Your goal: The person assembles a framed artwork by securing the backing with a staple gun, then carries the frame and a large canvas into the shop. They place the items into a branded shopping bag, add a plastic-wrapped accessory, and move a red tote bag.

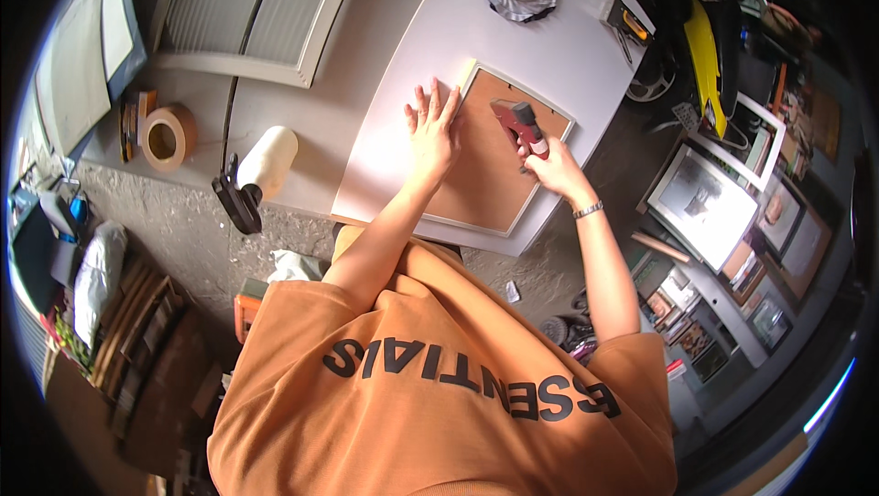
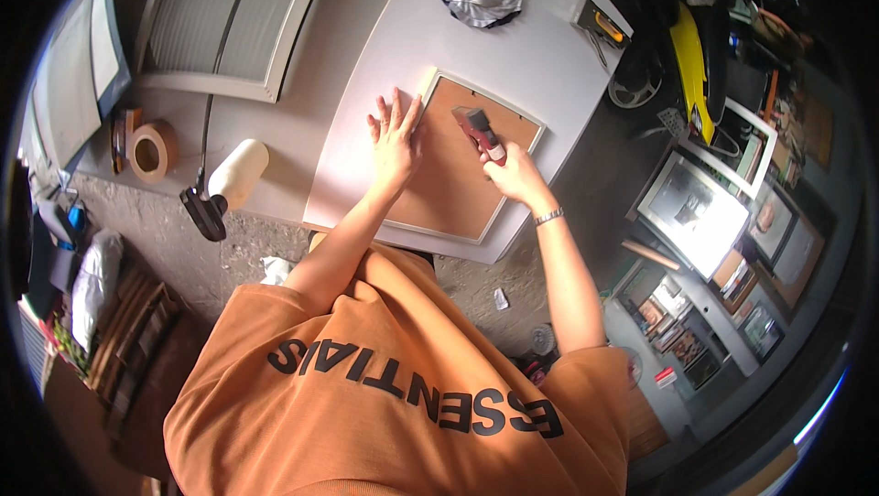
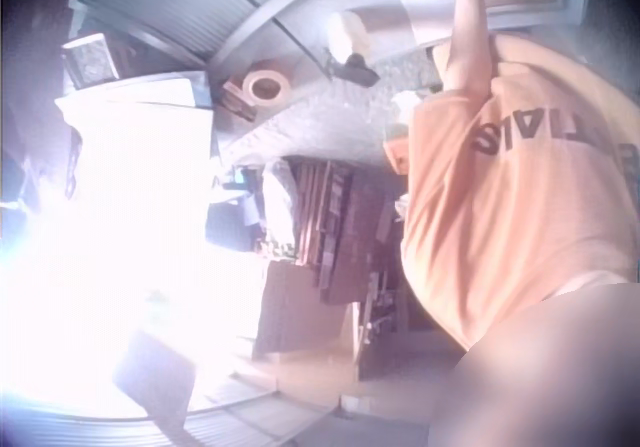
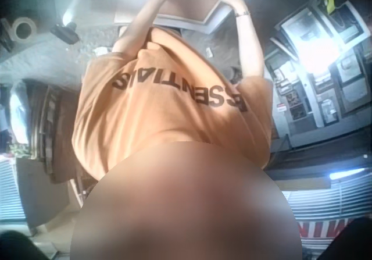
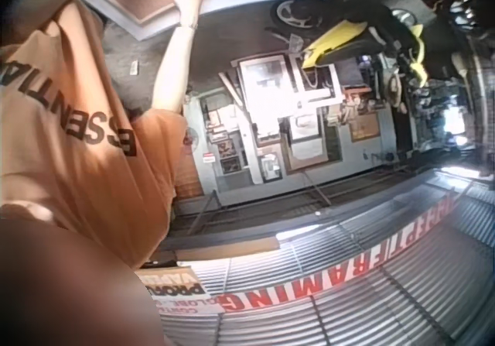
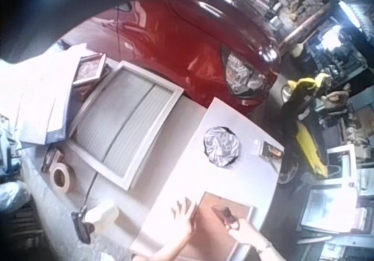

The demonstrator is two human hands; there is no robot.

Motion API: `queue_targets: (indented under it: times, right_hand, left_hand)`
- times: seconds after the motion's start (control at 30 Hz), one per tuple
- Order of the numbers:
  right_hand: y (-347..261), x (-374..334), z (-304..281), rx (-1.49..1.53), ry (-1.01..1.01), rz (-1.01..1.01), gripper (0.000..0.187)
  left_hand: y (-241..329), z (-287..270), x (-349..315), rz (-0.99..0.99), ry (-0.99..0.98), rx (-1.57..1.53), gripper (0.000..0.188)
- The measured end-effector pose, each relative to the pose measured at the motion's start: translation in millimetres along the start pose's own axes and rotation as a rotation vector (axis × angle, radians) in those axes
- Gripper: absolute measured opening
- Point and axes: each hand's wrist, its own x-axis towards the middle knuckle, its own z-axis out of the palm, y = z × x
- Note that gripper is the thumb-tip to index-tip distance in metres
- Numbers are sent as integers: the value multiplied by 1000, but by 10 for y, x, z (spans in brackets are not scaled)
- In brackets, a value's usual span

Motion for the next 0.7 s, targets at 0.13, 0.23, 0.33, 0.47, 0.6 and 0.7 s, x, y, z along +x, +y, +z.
queue_targets:
  times: [0.13,0.23,0.33,0.47,0.6,0.7]
  right_hand:
    - [-143,307,-168,-564,-60,-244,39]
    - [-296,417,-171,-581,-46,-403,30]
    - [-436,465,-155,-680,-74,-306,27]
    - [-550,481,-126,-770,-92,-223,31]
    - [-559,470,-100,-750,-73,-242,27]
    - [-533,482,-70,-795,-62,-252,26]
  left_hand:
    - [8,21,-52,29,104,-10,54]
    - [23,-16,-41,40,130,-41,54]
    - [23,-36,-60,44,133,-22,54]
    - [4,-18,-67,49,134,-10,54]
    - [-17,4,-54,58,139,-10,55]
    - [-30,28,-67,66,151,-9,55]
